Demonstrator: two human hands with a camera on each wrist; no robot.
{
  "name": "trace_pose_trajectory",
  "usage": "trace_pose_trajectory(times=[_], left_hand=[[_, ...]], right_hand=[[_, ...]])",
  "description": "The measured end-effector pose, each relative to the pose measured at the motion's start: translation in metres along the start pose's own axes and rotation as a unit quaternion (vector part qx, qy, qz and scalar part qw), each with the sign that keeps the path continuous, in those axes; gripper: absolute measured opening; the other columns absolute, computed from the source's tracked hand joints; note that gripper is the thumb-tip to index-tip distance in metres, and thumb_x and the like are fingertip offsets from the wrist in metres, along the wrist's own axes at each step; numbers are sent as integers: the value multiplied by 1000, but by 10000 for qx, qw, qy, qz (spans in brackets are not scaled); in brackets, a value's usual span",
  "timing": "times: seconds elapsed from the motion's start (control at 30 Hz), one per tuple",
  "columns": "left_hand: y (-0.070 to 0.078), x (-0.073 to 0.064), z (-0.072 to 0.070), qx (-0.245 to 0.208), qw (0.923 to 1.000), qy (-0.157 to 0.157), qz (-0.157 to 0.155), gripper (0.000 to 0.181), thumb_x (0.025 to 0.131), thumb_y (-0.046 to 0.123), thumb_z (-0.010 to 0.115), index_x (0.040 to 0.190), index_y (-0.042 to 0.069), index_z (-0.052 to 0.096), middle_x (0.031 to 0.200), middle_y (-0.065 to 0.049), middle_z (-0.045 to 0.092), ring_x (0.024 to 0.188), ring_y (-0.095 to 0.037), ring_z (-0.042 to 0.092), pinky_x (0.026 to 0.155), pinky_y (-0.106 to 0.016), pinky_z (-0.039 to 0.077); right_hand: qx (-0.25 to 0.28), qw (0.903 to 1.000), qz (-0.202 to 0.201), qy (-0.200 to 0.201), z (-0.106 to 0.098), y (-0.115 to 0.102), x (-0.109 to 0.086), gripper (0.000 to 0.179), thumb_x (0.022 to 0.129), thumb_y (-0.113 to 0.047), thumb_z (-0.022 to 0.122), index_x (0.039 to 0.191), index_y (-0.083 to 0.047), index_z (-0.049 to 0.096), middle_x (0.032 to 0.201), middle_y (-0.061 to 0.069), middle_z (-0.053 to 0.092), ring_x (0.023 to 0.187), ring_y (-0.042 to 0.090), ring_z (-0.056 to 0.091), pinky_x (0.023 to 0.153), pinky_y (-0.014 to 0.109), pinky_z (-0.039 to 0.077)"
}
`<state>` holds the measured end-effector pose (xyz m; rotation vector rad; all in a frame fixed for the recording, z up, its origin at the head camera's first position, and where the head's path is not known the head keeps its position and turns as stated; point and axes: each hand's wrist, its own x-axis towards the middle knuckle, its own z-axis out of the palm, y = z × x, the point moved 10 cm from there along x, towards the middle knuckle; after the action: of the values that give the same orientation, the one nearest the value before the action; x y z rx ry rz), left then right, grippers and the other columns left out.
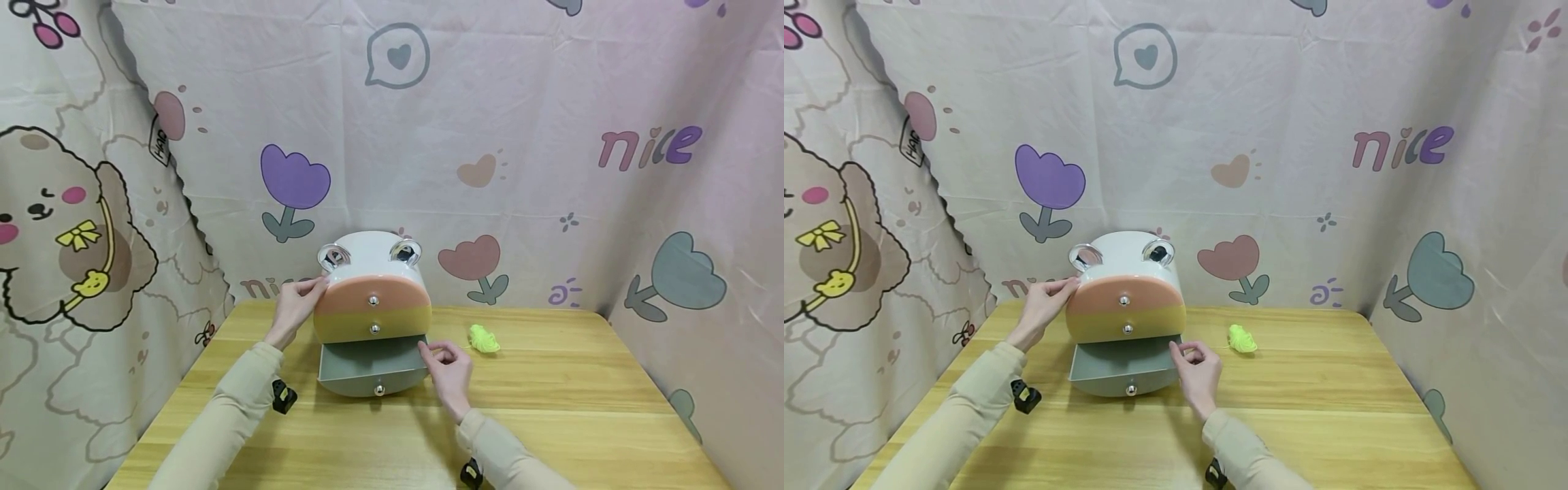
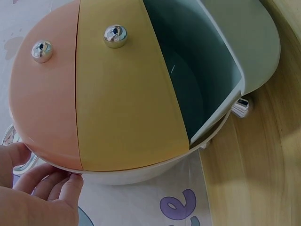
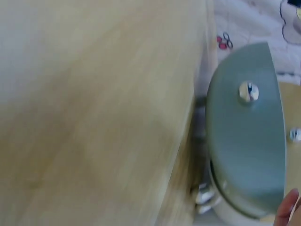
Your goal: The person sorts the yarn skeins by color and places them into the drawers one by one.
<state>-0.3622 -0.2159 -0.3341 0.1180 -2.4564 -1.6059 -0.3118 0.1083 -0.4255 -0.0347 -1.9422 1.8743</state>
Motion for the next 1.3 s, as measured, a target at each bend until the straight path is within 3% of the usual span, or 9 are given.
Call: trace_pose_trajectory(times=[0.17, 0.3, 0.4, 0.53, 0.67, 0.73, 0.93, 1.3], left_hand=[[0, 0, 0, -47, 10000, 7, -6, 46, 101, 32, 59, 137, 4, 60, 143, -18, 58, 135, -35, 54, 112, -48, 46], [-1, 0, -1, -69, 10000, 29, -30, 46, 101, 32, 59, 137, 4, 60, 143, -19, 58, 134, -34, 55, 112, -47, 46], [-2, 0, -1, -61, 10000, 23, -32, 46, 101, 32, 59, 137, 4, 60, 143, -19, 59, 133, -34, 55, 112, -47, 46], [-2, 0, 0, -47, 10000, -3, -4, 46, 101, 32, 58, 138, 4, 59, 144, -19, 58, 133, -34, 55, 112, -47, 46], [-2, 0, -1, -69, 10000, 19, 2, 45, 101, 32, 59, 137, 4, 60, 143, -19, 59, 133, -33, 55, 112, -47, 46], [-1, 0, -1, -79, 10000, 42, 23, 45, 101, 32, 59, 136, 4, 61, 143, -19, 59, 134, -33, 55, 112, -46, 46], [1, -1, 0, -62, 9999, 70, 98, 46, 101, 32, 60, 136, 3, 61, 143, -18, 58, 136, -34, 54, 112, -47, 46], [3, -1, 0, -62, 9999, 101, 60, 45, 100, 32, 61, 135, 3, 62, 142, -17, 59, 136, -33, 54, 112, -47, 46]], right_hand=[[146, 9995, -268, -40, -13, -19, 7, 12, 83, 2, 78, 88, 10, 70, 53, -5, 58, 42, -2, 47, 46, 13, 39], [275, 9993, -242, -15, -24, -13, 20, 22, 82, 2, 78, 97, 14, 67, 60, -11, 60, 50, -1, 52, 52, 13, 44], [373, 9989, -223, 170, -37, -7, 31, 26, 81, 3, 79, 101, 14, 67, 68, -8, 64, 60, 0, 57, 59, 12, 48], [318, 9965, -468, 622, -58, 14, 51, 27, 80, 3, 80, 103, 10, 68, 82, 11, 69, 70, 2, 60, 67, 13, 51], [-117, 9932, -548, 1024, -78, 39, 69, 33, 78, -2, 83, 108, 5, 69, 95, 11, 67, 81, 3, 60, 78, 19, 52], [-382, 9926, -393, 1088, -85, 45, 74, 38, 78, -5, 83, 112, 3, 68, 102, 7, 65, 91, 10, 59, 85, 24, 50], [-937, 9907, 91, 979, -100, 64, 82, 49, 81, -8, 80, 124, 5, 60, 128, 25, 57, 117, 39, 49, 96, 40, 39], [-1171, 9896, 682, 491, -109, 84, 90, 60, 82, -8, 78, 135, 4, 53, 140, 27, 49, 128, 42, 43, 102, 40, 36]])
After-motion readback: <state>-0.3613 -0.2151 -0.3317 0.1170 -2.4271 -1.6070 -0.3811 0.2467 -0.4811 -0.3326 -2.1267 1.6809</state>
